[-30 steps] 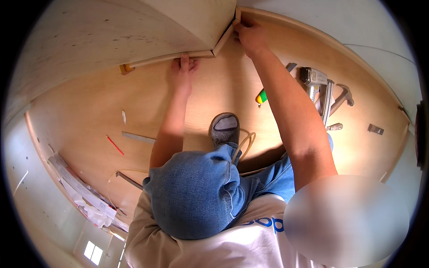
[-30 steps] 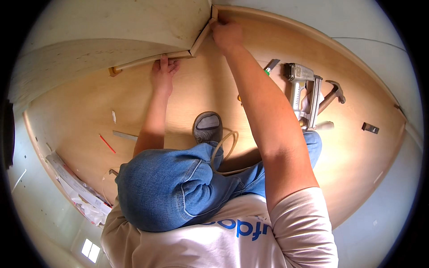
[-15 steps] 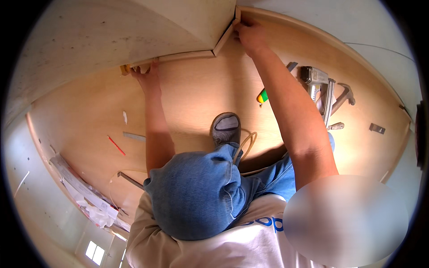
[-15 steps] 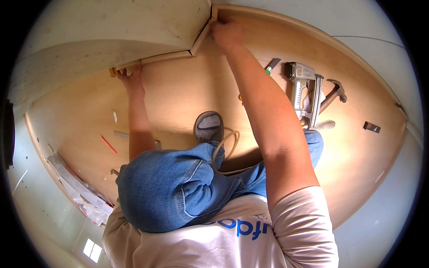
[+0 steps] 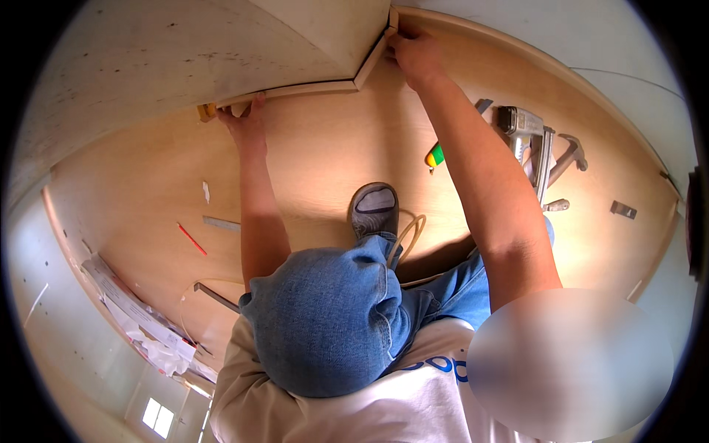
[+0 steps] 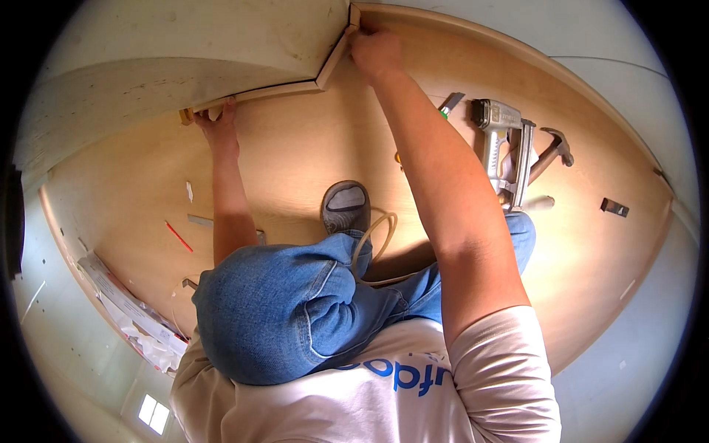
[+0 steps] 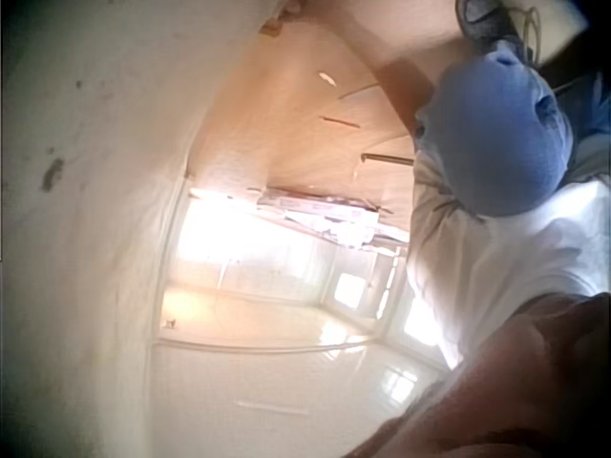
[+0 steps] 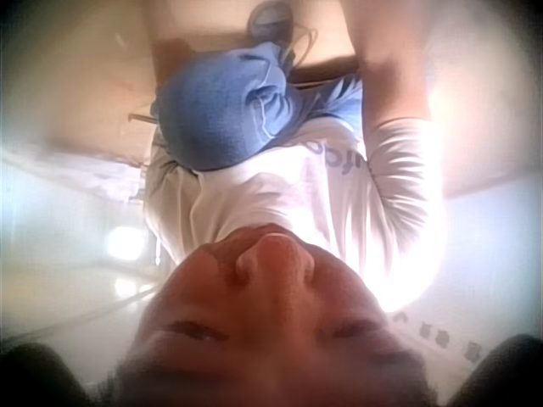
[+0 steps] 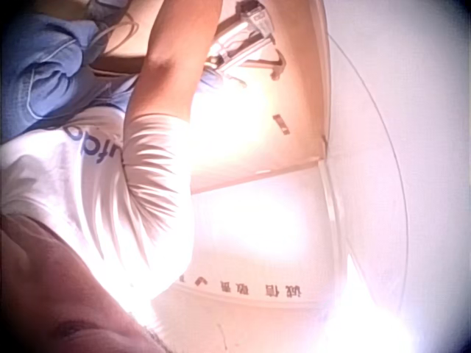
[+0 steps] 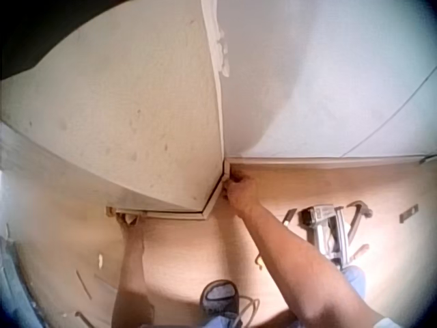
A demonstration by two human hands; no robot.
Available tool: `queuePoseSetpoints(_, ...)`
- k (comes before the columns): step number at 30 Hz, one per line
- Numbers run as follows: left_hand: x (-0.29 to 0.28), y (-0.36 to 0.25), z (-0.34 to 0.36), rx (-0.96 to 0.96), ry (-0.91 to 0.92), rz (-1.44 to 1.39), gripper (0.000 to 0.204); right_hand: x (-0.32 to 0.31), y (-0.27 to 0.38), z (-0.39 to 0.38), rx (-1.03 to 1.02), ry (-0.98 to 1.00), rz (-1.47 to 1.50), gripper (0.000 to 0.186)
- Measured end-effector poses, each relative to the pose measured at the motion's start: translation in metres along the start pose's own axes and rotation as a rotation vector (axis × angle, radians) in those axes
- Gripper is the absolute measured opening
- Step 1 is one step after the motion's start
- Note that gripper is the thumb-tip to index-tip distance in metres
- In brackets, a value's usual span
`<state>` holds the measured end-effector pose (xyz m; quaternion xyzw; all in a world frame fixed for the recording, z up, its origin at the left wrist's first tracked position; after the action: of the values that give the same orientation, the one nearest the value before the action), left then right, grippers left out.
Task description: The person installs wooden baseboard trim pieces along the bottom of a wall. They fit the pieces into corners, cut them to size using a miter saw, and secure them with a nail gun.
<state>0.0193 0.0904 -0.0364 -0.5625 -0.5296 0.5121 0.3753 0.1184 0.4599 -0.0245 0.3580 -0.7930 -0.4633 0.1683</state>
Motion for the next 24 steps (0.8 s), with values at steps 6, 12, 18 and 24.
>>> queuePoseSetpoints(6, 0.008, -0.005, -0.003, -0.02, 0.01, 0.0, 0.114, -0.002, -0.003, 0.002, -0.008, -0.036, 0.056, 0.04)
queuePoseSetpoints(12, 0.002, -0.004, 0.001, -0.02, 0.037, -0.076, 0.107, 0.002, 0.005, -0.003, 0.034, -0.012, 0.038, 0.038)
queuePoseSetpoints(18, -0.001, 0.005, 0.005, -0.025, 0.048, -0.081, 0.106, 0.004, -0.001, 0.0, 0.04, -0.005, 0.08, 0.04)
queuePoseSetpoints(24, 0.001, -0.001, 0.005, -0.012, 0.07, 0.016, 0.107, 0.003, -0.006, 0.004, 0.042, -0.019, 0.044, 0.039)
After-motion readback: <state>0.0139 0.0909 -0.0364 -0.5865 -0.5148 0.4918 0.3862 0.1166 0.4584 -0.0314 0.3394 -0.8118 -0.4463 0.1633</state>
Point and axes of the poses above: each hand's wrist, its own z-axis towards the middle knuckle, its own x-axis out of the palm, y = z × x, the point moved 6 cm from there along z, towards the middle knuckle, and after that the axes turned 4 degrees about -y, right-handed, at the moved point
